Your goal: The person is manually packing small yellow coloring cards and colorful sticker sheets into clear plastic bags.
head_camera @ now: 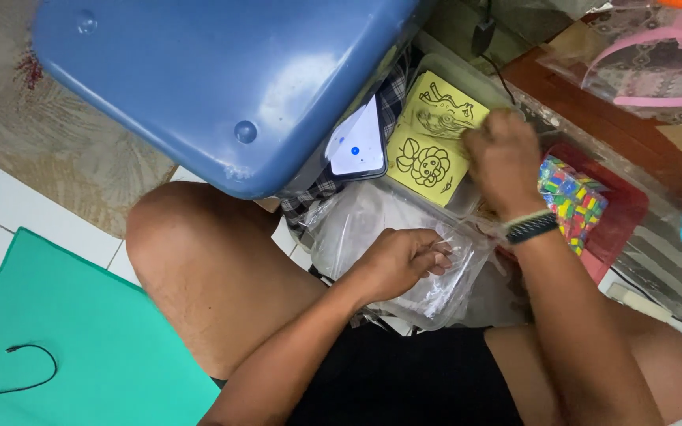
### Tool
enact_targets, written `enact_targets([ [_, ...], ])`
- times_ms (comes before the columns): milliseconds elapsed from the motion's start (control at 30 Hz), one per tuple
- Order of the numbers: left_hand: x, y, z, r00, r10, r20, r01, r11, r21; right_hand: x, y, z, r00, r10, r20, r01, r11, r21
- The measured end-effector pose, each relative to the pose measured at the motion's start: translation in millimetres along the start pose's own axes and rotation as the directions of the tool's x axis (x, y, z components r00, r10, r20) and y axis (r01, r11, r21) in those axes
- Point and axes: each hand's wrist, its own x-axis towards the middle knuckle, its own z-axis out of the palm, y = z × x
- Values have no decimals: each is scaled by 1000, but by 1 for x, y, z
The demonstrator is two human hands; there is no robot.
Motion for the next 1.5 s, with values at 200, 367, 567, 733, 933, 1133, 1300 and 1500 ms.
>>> enact_targets([
  [200, 1, -6, 8, 989, 39, -143, -64, 982, -178, -16, 9, -96, 988, 88, 125, -67, 984, -165],
  [367, 9, -14, 12, 981, 31, -194, -105, 917, -385, -44, 17, -143, 972, 204, 116, -212, 976, 58],
  [567, 14, -13, 13, 970, 24, -242, -119, 914, -388, -85, 23, -158, 823, 567, 39, -461, 625, 630],
  [733, 21, -15, 20, 977, 22, -214, -97, 934, -345, -101, 22, -163, 769, 623, 144, -503, 449, 739],
  [933, 25, -19, 33, 991, 2, -132, -40, 958, -284, -112, 11, -149, 653, 748, 115, -394, 206, 896],
  [1133, 24, -12, 41, 999, 13, -38, -24, 955, -296, -95, -13, -149, 644, 750, 150, -346, 110, 932],
  [1300, 24, -16, 42, 1000, 28, -2, -27, 947, -320, -87, -24, -149, 632, 757, 167, -338, 75, 938],
  [1500, 24, -14, 43, 999, 47, -5, -47, 949, -311, -85, -18, -149, 686, 703, 189, -382, 127, 916],
])
